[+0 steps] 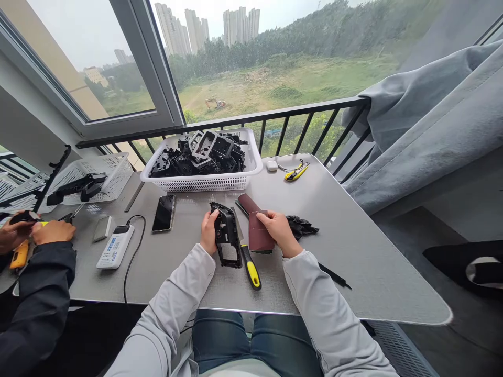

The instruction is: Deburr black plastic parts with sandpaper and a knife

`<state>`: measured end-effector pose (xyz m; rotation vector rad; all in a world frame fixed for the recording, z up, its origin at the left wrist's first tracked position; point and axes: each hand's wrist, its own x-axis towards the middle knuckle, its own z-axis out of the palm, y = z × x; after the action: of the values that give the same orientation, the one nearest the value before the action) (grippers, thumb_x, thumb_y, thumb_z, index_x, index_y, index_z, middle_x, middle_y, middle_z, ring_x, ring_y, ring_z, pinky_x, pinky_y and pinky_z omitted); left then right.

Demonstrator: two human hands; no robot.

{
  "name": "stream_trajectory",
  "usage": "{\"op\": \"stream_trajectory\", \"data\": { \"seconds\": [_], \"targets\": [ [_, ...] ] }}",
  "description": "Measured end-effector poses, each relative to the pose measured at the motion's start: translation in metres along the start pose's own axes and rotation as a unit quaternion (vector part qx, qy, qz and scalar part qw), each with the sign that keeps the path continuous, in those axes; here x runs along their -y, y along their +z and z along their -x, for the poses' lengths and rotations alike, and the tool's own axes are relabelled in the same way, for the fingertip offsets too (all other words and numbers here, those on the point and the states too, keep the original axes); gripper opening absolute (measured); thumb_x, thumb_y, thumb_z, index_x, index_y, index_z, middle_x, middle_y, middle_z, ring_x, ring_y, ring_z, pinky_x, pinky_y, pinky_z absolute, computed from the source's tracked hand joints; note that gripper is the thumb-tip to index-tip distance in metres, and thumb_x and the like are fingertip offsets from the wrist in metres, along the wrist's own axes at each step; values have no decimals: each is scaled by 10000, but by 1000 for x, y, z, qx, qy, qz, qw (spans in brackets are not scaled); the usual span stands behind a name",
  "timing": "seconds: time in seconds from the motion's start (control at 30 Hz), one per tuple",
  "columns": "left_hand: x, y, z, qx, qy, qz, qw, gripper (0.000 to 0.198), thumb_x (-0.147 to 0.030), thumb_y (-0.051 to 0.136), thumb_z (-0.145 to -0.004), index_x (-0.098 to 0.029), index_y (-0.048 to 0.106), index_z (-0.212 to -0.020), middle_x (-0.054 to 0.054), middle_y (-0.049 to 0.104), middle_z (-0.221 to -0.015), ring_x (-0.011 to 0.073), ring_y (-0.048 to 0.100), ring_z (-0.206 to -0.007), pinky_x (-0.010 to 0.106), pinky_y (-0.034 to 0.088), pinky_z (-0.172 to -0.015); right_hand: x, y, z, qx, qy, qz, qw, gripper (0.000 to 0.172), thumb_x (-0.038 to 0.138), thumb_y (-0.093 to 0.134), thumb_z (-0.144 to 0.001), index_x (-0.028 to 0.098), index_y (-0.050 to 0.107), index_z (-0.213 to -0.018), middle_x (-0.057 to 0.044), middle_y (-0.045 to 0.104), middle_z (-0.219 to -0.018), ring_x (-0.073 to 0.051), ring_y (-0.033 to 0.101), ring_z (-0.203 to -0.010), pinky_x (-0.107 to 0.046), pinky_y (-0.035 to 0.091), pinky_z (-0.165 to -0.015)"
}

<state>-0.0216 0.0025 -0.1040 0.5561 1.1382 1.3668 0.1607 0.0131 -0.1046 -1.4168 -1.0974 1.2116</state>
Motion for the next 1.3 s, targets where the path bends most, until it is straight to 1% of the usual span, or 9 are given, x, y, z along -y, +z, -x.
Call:
{"op": "stream_trajectory", "data": {
  "seconds": [0.17,0.23,0.37,0.53,0.73,0.9,1.07,1.2,1.3],
  "targets": [
    [-6,-5,-5,28,-130,104,986,338,-487,615,-742,-155,598,-677,-4,609,-535,114,560,-439,229,456,-468,2,-3,1,26,-36,116,992,184,320,660,-603,192,584,-494,30,503,-527,-134,450,-548,-278,343,-558],
    [-7,-6,-5,39,-148,129,980,332,-445,560,-800,-146,619,-669,11,620,-528,125,582,-451,233,475,-479,3,-2,1,-11,-89,172,981,122,314,662,-627,194,675,-641,-8,600,-692,-159,518,-628,-307,411,-657],
    [-7,-7,-4,78,-151,145,975,425,-423,450,-886,-93,687,-762,83,691,-637,148,630,-510,250,511,-521,3,3,5,-53,-187,194,961,296,379,625,-713,173,699,-912,-93,656,-964,-176,567,-668,-372,477,-759],
    [-2,-2,0,112,-150,142,972,502,-466,408,-931,-72,710,-855,112,726,-726,171,677,-599,253,535,-583,1,20,19,110,-221,93,965,314,442,566,-814,188,687,-953,-48,717,-817,-178,607,-642,-311,495,-626],
    [5,1,0,123,-143,140,972,382,-456,521,-898,-118,698,-886,35,695,-638,136,624,-506,230,496,-522,-3,28,27,40,-286,131,948,255,420,587,-818,195,701,-786,-57,724,-745,-207,631,-683,-363,491,-722],
    [14,0,-2,101,-81,96,987,445,-501,581,-853,-174,651,-1148,42,731,-819,144,674,-678,233,525,-637,-8,31,25,66,-239,56,967,268,440,646,-780,193,692,-872,-64,739,-784,-210,664,-691,-348,530,-685],
    [22,-4,-3,105,-25,10,994,684,-627,619,-751,-196,577,-1282,28,708,-779,135,628,-594,215,446,-506,-11,37,25,123,-130,-108,978,422,530,691,-717,187,658,-961,-16,687,-652,-173,609,-513,-297,493,-480],
    [17,-4,3,166,-24,-13,986,727,-727,571,-704,-121,666,-1095,42,662,-637,141,590,-517,227,406,-466,-6,40,26,147,-88,-185,968,443,521,738,-676,190,672,-963,30,639,-562,-136,543,-409,-293,475,-462],
    [11,-4,6,181,-22,7,983,605,-675,668,-668,-103,691,-864,47,660,-633,117,573,-512,218,412,-479,-2,40,28,167,-89,-204,961,423,497,747,-677,192,692,-965,9,684,-633,-148,612,-468,-315,520,-560]
  ]
}}
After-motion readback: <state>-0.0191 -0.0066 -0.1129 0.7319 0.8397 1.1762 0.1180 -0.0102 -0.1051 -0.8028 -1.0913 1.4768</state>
